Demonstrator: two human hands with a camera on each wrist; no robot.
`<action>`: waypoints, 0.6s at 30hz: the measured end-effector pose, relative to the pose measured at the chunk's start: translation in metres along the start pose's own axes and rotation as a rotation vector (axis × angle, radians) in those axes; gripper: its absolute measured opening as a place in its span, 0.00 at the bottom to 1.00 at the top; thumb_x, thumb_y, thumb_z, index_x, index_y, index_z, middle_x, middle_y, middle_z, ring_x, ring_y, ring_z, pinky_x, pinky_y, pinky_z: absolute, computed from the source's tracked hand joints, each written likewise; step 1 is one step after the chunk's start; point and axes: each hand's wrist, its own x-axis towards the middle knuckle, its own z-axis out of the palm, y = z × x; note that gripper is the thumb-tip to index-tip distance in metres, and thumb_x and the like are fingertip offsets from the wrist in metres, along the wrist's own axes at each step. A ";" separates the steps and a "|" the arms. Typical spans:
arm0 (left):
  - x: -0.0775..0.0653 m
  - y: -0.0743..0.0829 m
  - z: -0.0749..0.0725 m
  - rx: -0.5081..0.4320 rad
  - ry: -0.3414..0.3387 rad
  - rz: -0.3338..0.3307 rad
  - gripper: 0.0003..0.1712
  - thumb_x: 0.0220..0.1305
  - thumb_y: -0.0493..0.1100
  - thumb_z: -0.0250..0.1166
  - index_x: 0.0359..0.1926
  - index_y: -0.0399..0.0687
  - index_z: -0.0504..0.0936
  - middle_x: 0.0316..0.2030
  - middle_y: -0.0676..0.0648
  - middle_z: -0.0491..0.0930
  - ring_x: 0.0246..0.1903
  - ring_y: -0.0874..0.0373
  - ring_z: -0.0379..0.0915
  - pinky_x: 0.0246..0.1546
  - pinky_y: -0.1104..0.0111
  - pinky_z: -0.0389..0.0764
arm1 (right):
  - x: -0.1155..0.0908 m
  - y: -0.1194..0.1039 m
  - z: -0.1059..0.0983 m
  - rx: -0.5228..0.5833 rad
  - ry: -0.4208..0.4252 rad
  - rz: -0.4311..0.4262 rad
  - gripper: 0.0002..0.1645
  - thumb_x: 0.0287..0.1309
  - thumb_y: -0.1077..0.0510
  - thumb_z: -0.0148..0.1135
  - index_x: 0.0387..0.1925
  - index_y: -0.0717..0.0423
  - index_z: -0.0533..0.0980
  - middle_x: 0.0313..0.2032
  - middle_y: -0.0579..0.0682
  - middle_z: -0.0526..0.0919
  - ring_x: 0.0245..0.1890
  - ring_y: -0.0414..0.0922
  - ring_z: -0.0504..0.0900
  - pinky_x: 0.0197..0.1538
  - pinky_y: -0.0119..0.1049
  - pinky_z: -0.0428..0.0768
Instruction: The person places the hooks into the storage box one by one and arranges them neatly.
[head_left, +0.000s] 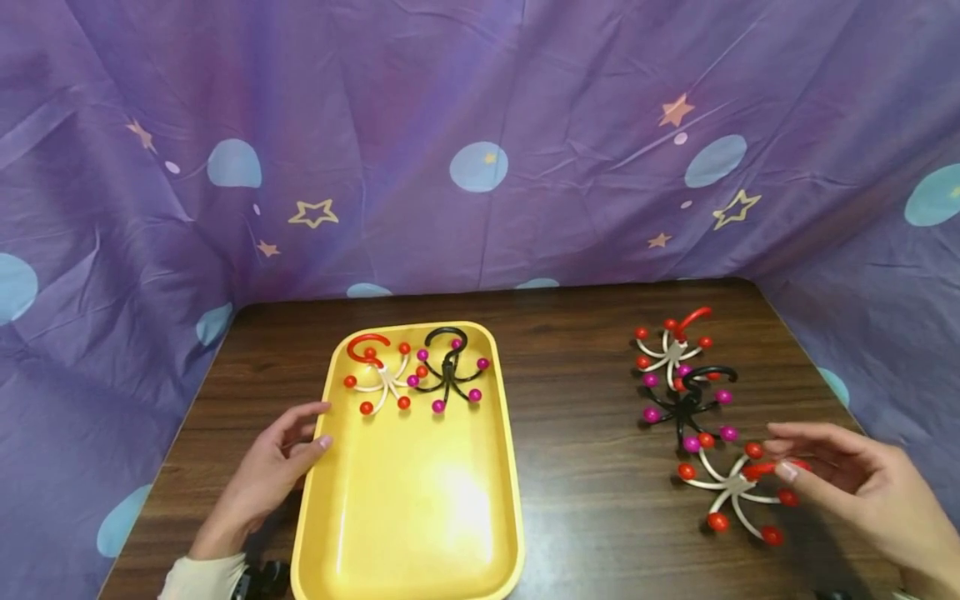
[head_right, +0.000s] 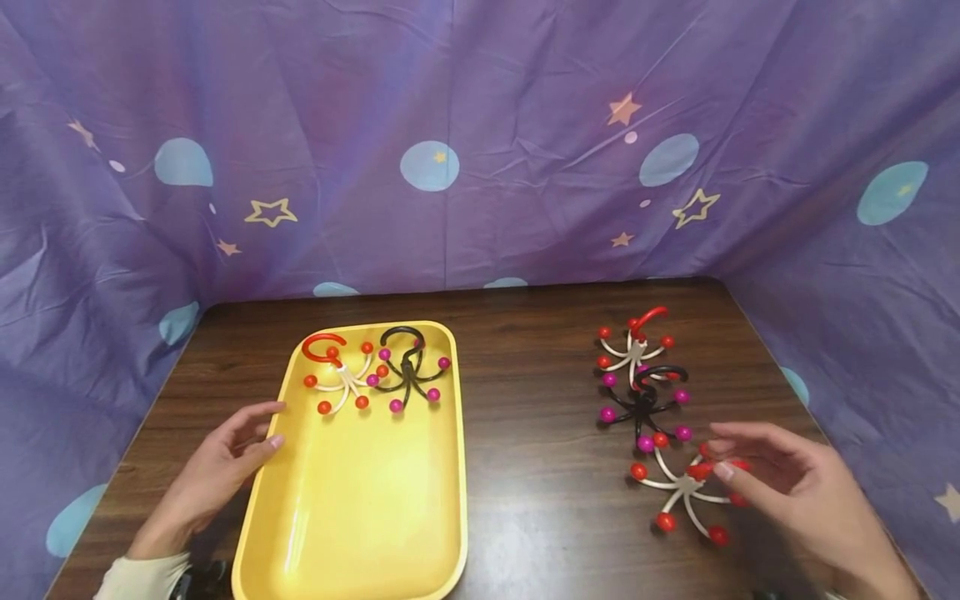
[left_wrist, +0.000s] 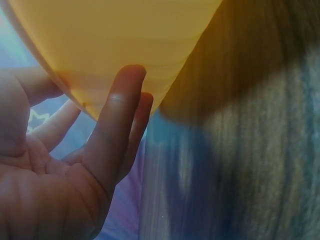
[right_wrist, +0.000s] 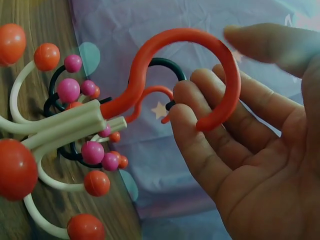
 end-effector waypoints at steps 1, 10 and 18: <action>0.000 0.000 0.000 0.000 0.002 0.001 0.33 0.77 0.43 0.65 0.76 0.44 0.66 0.61 0.28 0.76 0.42 0.54 0.87 0.36 0.58 0.91 | -0.001 0.001 -0.001 -0.004 0.008 0.001 0.25 0.57 0.79 0.69 0.56 0.65 0.81 0.44 0.39 0.91 0.39 0.32 0.90 0.37 0.25 0.86; 0.001 0.000 -0.001 0.007 0.015 0.007 0.32 0.77 0.42 0.66 0.75 0.44 0.67 0.60 0.28 0.76 0.40 0.56 0.87 0.35 0.59 0.90 | 0.001 0.002 0.000 -0.009 0.049 0.080 0.16 0.60 0.75 0.71 0.50 0.64 0.85 0.37 0.38 0.93 0.30 0.34 0.88 0.30 0.30 0.83; 0.001 -0.002 0.000 -0.013 -0.004 -0.002 0.32 0.77 0.42 0.65 0.76 0.45 0.66 0.62 0.27 0.76 0.42 0.54 0.87 0.36 0.58 0.91 | 0.002 -0.001 0.002 -0.057 0.044 0.123 0.17 0.58 0.69 0.76 0.50 0.61 0.86 0.34 0.39 0.93 0.24 0.38 0.87 0.26 0.30 0.81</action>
